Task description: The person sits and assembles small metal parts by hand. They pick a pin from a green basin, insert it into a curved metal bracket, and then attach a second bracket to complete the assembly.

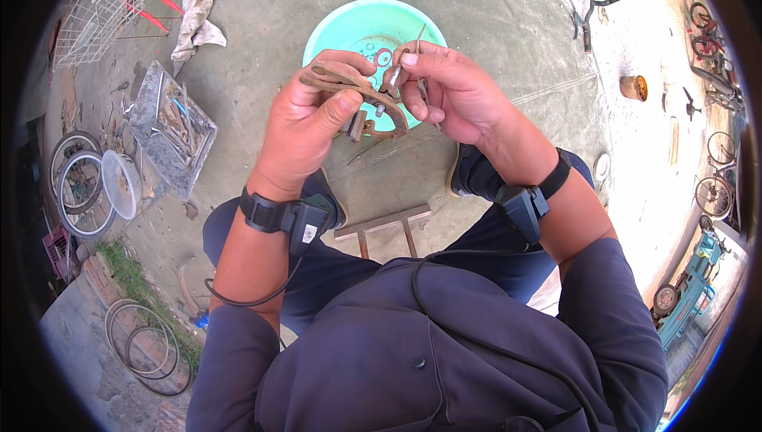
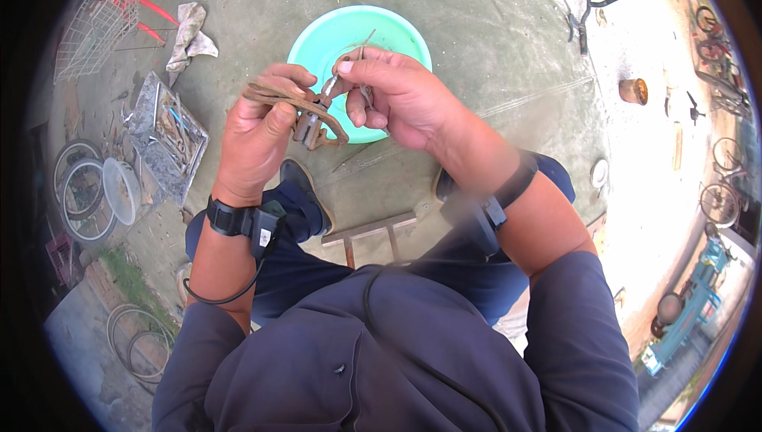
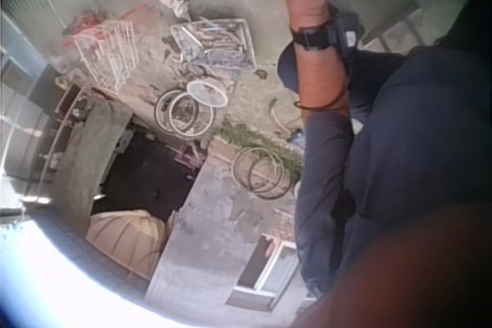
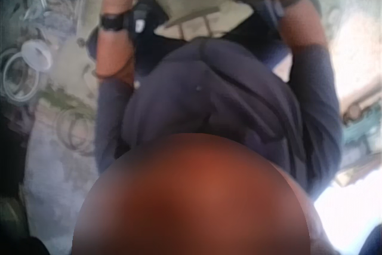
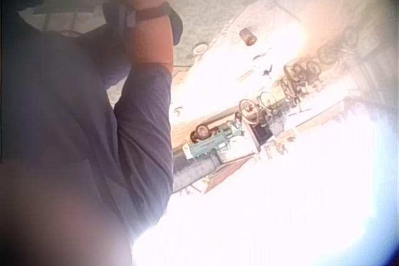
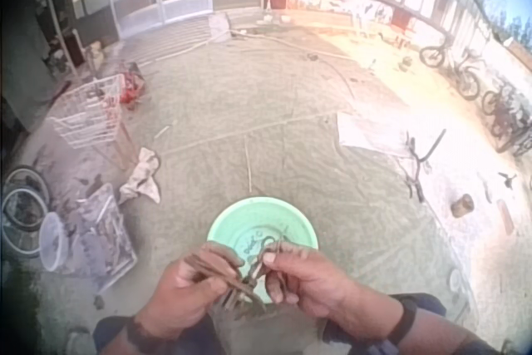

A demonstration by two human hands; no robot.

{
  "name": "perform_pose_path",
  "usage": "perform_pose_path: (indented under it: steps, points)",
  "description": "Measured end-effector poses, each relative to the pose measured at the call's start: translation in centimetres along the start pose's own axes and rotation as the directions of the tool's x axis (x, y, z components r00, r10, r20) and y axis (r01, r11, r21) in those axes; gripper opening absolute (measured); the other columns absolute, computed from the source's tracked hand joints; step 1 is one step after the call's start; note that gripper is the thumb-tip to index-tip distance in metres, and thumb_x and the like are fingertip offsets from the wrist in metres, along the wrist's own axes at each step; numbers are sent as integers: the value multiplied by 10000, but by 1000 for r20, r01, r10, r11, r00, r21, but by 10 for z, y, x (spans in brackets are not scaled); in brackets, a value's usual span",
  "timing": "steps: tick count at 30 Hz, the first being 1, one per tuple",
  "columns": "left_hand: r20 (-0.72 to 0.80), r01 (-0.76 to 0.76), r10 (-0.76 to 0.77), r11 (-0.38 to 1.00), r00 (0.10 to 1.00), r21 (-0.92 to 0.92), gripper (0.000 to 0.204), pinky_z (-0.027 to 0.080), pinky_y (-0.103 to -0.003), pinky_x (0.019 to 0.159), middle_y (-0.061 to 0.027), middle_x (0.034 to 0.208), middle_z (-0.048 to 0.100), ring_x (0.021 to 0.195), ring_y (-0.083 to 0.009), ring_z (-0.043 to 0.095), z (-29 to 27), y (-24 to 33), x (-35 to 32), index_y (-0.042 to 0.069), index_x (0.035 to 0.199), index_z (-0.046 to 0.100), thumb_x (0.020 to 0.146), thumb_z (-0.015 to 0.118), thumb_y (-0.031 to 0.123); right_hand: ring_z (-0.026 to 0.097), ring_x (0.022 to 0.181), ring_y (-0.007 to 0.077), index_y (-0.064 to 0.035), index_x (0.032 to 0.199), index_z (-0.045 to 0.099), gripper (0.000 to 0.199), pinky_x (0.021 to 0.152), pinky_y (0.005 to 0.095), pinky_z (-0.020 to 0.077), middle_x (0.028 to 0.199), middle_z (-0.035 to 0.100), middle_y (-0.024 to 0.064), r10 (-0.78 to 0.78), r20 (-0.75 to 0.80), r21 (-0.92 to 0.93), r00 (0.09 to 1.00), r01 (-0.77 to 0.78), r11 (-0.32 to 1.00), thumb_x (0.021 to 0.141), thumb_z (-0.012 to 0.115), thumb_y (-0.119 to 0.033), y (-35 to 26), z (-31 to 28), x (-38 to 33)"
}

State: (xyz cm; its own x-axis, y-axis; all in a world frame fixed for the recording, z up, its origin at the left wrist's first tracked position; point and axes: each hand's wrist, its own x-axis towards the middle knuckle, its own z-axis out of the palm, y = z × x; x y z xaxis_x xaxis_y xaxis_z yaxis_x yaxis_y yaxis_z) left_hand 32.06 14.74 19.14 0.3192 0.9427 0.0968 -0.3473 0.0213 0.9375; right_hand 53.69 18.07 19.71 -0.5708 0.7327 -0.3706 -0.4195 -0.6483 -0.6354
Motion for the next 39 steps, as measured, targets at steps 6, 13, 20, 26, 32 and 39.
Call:
perform_pose_path:
  steps: [6,13,20,26,32,39]
  points:
    - [27,-1,0,1000,1000,27,164,480,-291,862,-46,1066,610,961,-120,576,3,0,1,33,1082,603,960,628,139,503,480,76,-40,984,585,141,434,196,363,915,675,69,-15,-1,16,1000,15,1000,943,589,-175,3,-1,-1]
    - [-7,48,-48,999,999,-11,190,488,-282,842,-24,987,633,919,-117,587,7,5,-1,29,1081,597,963,635,172,392,421,42,-35,1119,578,217,398,199,263,905,675,68,-31,49,-25,998,32,999,928,628,-124,2,0,-1]
    - [-46,45,-45,999,998,9,192,503,-279,833,-29,1016,639,919,-115,596,4,-1,-2,36,1094,599,965,634,174,383,420,17,-23,1301,503,397,416,186,267,832,657,42,-99,0,-133,995,98,986,935,633,-104,0,10,-4]
    - [-103,86,-86,996,991,4,194,510,-277,810,-29,1022,641,921,-115,604,4,-7,-3,42,1105,601,966,634,173,419,507,29,-14,1273,465,493,415,188,287,910,668,69,-189,-115,-199,975,164,966,881,725,-157,5,14,-5]
    - [-150,87,-82,996,985,30,173,475,-285,808,-29,1040,598,924,-136,590,7,-10,-3,44,1088,602,980,603,178,452,559,20,-26,1234,513,419,436,178,310,910,673,55,-217,-124,-200,968,190,961,892,717,-158,6,10,-8]
    - [-181,70,-52,993,982,91,199,496,-264,771,-21,1002,642,901,-104,595,6,-10,-1,50,1101,609,970,631,198,608,764,57,-23,1223,611,345,659,211,508,949,677,40,-286,21,-452,958,264,852,891,699,-53,9,14,-8]
